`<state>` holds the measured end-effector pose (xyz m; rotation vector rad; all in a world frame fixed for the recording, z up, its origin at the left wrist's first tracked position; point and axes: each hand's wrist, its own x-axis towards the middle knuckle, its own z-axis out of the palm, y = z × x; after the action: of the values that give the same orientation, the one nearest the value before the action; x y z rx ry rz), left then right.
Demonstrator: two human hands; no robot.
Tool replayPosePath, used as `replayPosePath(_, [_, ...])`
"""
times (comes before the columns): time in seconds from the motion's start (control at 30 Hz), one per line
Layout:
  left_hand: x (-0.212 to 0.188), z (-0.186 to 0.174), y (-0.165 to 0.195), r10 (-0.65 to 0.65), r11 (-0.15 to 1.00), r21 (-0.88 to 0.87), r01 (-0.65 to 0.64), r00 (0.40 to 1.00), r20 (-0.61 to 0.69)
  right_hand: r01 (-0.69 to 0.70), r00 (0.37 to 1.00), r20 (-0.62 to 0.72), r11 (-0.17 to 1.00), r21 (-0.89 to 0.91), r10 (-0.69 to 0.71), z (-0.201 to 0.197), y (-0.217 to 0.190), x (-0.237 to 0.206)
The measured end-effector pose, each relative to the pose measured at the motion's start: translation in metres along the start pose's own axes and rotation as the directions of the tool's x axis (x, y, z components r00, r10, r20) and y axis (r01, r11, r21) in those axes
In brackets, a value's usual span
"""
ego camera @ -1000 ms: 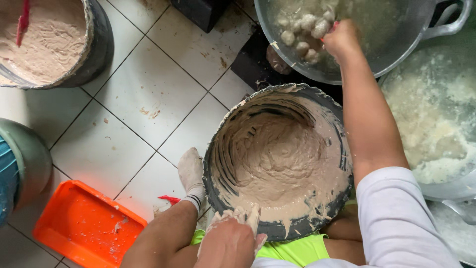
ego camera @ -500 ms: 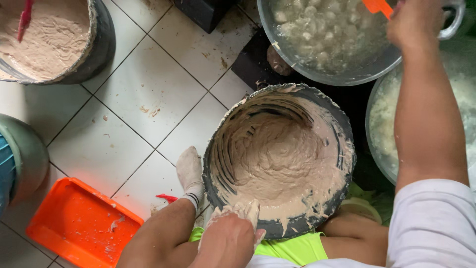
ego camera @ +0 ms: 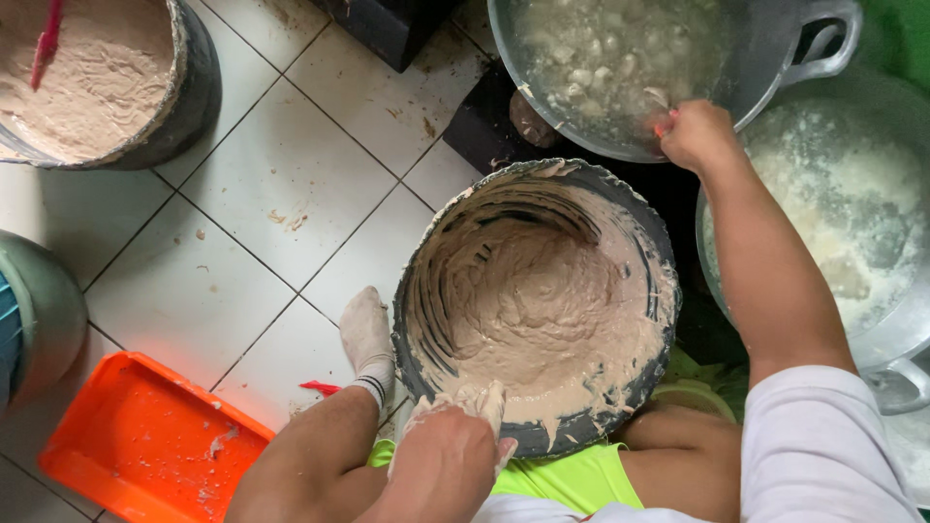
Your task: The person scoops dough from a large bowl using a small metal scoop and forms it into balls with their hands. They place the formed dough balls into a pot of hot oil to fry. The person also stirs the frying dough balls with a spatula.
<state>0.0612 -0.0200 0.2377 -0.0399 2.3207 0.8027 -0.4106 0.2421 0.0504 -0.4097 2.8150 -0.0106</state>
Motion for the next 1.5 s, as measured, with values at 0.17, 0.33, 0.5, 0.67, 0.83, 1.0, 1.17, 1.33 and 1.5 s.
replayPosePath(0.17, [-0.001, 0.003, -0.004, 0.027, 0.999, 0.029, -0.027, 1.0, 0.003, -0.016, 0.993, 0.114, 0.999, 0.049, 0.011, 0.007, -0.043, 0.019])
replayPosePath(0.33, [-0.002, 0.004, -0.005, -0.023, 1.0, -0.013, 0.024, 0.993, 0.118, -0.173, 0.964, 0.251, 0.924, 0.34, 0.088, -0.004, -0.091, 0.02])
replayPosePath(0.5, [0.001, 0.004, -0.004, -0.001, 0.999, -0.032, 0.004, 0.996, 0.094, -0.292, 0.949, 0.245, 0.839, 0.459, 0.197, -0.024, -0.149, 0.038])
replayPosePath(0.67, [0.0, 0.002, -0.008, -0.049, 0.994, -0.086, 0.062, 0.988, 0.149, -0.294, 0.955, 0.203, 0.626, 0.723, 0.214, -0.028, -0.175, 0.078])
replayPosePath(0.83, [0.0, 0.002, -0.009, -0.082, 0.992, -0.078, 0.099, 0.975, 0.205, -0.059, 0.997, 0.032, 0.458, 0.887, 0.067, -0.034, -0.156, 0.1])
replayPosePath(1.0, [-0.001, 0.004, -0.01, -0.064, 0.994, -0.078, 0.078, 0.982, 0.178, -0.133, 0.985, -0.034, 0.868, 0.478, 0.169, -0.073, -0.073, 0.082])
replayPosePath(1.17, [0.0, 0.009, -0.01, -0.024, 0.998, -0.051, 0.031, 0.992, 0.126, -0.002, 0.96, -0.279, 0.995, -0.102, -0.026, -0.111, 0.02, 0.039])
replayPosePath(1.33, [0.003, 0.014, -0.011, -0.019, 0.999, -0.026, 0.022, 0.993, 0.118, -0.195, 0.976, -0.162, 0.916, -0.351, 0.146, -0.11, 0.062, 0.016])
replayPosePath(1.5, [0.004, 0.016, -0.01, -0.057, 0.998, 0.038, 0.051, 0.983, 0.177, -0.239, 0.971, -0.093, 0.914, -0.329, 0.22, -0.08, 0.051, 0.02])
